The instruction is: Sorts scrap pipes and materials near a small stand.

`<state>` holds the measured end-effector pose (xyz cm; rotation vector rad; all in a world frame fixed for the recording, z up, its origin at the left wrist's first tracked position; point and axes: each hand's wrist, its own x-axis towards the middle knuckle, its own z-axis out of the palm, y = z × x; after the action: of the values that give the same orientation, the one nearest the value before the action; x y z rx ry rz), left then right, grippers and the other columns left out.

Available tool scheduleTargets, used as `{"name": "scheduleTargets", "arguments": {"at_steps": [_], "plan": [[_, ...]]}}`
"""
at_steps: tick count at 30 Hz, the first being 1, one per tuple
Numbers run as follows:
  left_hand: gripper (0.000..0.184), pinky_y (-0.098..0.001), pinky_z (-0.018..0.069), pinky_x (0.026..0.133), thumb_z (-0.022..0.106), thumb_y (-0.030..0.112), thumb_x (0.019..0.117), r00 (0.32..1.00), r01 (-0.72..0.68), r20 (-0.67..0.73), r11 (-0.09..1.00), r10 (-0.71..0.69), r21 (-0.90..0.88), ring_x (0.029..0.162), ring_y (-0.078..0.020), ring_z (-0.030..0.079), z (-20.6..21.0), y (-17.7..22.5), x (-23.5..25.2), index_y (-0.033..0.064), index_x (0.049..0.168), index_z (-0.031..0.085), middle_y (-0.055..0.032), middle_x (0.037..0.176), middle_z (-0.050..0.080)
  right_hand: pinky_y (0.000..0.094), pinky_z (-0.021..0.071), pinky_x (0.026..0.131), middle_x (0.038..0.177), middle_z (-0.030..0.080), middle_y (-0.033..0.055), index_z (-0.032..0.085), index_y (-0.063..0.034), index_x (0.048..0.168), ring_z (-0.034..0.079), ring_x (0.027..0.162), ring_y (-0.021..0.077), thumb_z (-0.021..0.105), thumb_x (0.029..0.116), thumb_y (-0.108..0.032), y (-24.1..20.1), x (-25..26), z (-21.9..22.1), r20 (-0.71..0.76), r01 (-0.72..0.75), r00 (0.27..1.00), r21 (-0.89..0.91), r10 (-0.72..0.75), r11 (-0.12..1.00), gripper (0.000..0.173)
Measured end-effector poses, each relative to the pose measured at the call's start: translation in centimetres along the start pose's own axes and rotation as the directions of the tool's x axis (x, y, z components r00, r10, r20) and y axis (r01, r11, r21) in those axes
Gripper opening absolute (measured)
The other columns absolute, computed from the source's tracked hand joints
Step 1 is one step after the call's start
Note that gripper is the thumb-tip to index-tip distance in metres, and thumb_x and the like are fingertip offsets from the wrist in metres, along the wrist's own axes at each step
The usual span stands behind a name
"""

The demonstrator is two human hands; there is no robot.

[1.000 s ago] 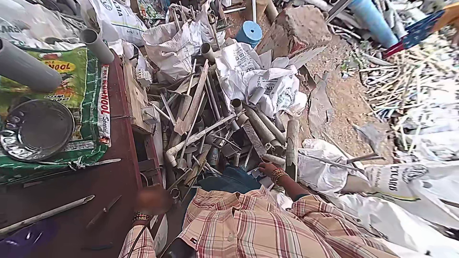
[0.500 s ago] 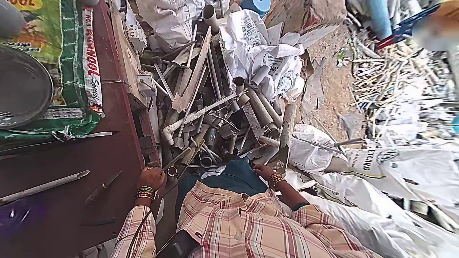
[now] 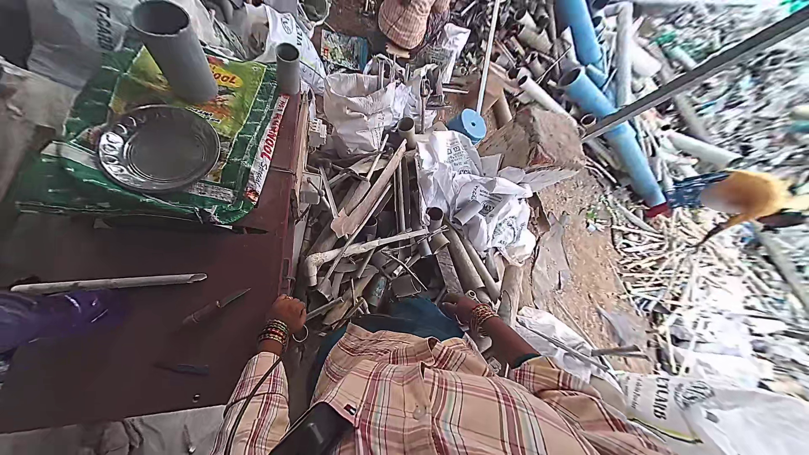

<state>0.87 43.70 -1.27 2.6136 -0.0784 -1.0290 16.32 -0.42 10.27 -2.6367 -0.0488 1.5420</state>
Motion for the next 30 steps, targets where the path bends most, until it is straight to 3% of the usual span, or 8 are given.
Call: {"name": "scheduleTargets", "arguments": {"at_steps": [9, 12, 16, 19, 22, 25, 28, 30], "plan": [[0.037, -0.0477, 0.0345, 0.115, 0.046, 0.021, 0.1046, 0.998, 0.056, 0.016, 0.998, -0.056, 0.002, 0.123, -0.0342, 0.063, 0.5, 0.2, 0.2, -0.0052, 0.116, 0.071, -0.0201, 0.122, 0.071, 0.0562, 0.0412, 0.112, 0.132, 0.065, 0.0267, 0.060, 0.0010, 0.137, 0.060, 0.128, 0.0400, 0.049, 0.1101, -0.025, 0.6, 4.5, -4.5, 0.048, 0.093, 0.995, -0.103, -0.089, 0.990, 0.039], [0.040, -0.0465, 0.0269, 0.121, 0.043, 0.021, 0.1066, 0.982, 0.141, 0.122, 0.990, -0.141, 0.012, 0.131, -0.0337, 0.058, 0.2, 0.4, 0.6, -0.0054, 0.124, 0.068, -0.0203, 0.129, 0.068, 0.0576, 0.0398, 0.113, 0.134, 0.063, 0.0285, 0.060, 0.0033, 0.137, 0.059, 0.130, 0.0415, 0.049, 0.1099, -0.025, 2.0, 8.4, -5.8, 0.097, 0.100, 0.991, -0.124, -0.088, 0.987, 0.040], [0.038, -0.0489, 0.0316, 0.118, 0.045, 0.019, 0.1061, 0.957, 0.261, 0.113, 0.963, -0.267, 0.066, 0.124, -0.0373, 0.063, -0.4, 1.7, 0.3, -0.0068, 0.117, 0.070, -0.0228, 0.121, 0.071, 0.0578, 0.0386, 0.115, 0.138, 0.061, 0.0280, 0.059, 0.0021, 0.139, 0.056, 0.134, 0.0416, 0.049, 0.1094, -0.025, 3.3, 15.7, -6.8, 0.203, 0.122, 0.976, -0.192, -0.082, 0.974, 0.041], [0.037, -0.0552, 0.0286, 0.118, 0.049, 0.022, 0.1052, 0.863, 0.505, 0.067, 0.850, -0.501, -0.149, 0.126, -0.0396, 0.061, 0.7, 4.5, 2.2, -0.0056, 0.118, 0.070, -0.0243, 0.123, 0.070, 0.0605, 0.0402, 0.112, 0.136, 0.061, 0.0294, 0.061, 0.0042, 0.135, 0.056, 0.132, 0.0436, 0.051, 0.1080, -0.023, 3.3, 21.4, -7.5, 0.254, 0.183, 0.959, -0.219, -0.125, 0.959, 0.039], [0.033, -0.0573, 0.0359, 0.115, 0.053, 0.016, 0.1063, 0.733, 0.634, 0.156, 0.580, -0.663, -0.512, 0.130, -0.0421, 0.058, 1.5, 11.4, 4.5, -0.0062, 0.128, 0.065, -0.0281, 0.131, 0.064, 0.0640, 0.0409, 0.109, 0.136, 0.061, 0.0305, 0.062, 0.0044, 0.133, 0.056, 0.132, 0.0459, 0.052, 0.1069, -0.024, 1.8, 26.2, -8.7, 0.307, 0.282, 0.931, -0.255, -0.198, 0.925, 0.040], [0.032, -0.0504, 0.0421, 0.113, 0.052, 0.013, 0.1067, 0.778, 0.565, 0.276, 0.437, -0.564, -0.700, 0.126, -0.0405, 0.060, 4.5, 19.5, 6.4, -0.0088, 0.127, 0.064, -0.0297, 0.128, 0.065, 0.0662, 0.0393, 0.110, 0.139, 0.059, 0.0313, 0.061, 0.0045, 0.134, 0.053, 0.134, 0.0472, 0.053, 0.1066, -0.024, -0.3, 30.9, -10.5, 0.362, 0.338, 0.906, -0.308, -0.219, 0.889, 0.041], [0.032, -0.0483, 0.0422, 0.114, 0.052, 0.012, 0.1059, 0.848, 0.527, 0.400, 0.464, -0.348, -0.712, 0.125, -0.0385, 0.062, 7.7, 25.3, 7.4, -0.0085, 0.125, 0.066, -0.0284, 0.127, 0.066, 0.0666, 0.0411, 0.108, 0.139, 0.059, 0.0301, 0.064, 0.0067, 0.129, 0.054, 0.134, 0.0461, 0.057, 0.1038, -0.024, -1.5, 35.2, -11.5, 0.353, 0.313, 0.918, -0.357, -0.183, 0.880, 0.040], [0.033, -0.0495, 0.0426, 0.113, 0.051, 0.013, 0.1065, 0.846, 0.533, 0.469, 0.436, -0.253, -0.725, 0.124, -0.0390, 0.062, 8.4, 27.2, 7.8, -0.0080, 0.127, 0.065, -0.0285, 0.127, 0.066, 0.0668, 0.0439, 0.105, 0.139, 0.059, 0.0306, 0.064, 0.0077, 0.127, 0.055, 0.132, 0.0472, 0.060, 0.1011, -0.019, -1.8, 38.8, -11.4, 0.298, 0.281, 0.939, -0.380, -0.171, 0.881, 0.037]]}}
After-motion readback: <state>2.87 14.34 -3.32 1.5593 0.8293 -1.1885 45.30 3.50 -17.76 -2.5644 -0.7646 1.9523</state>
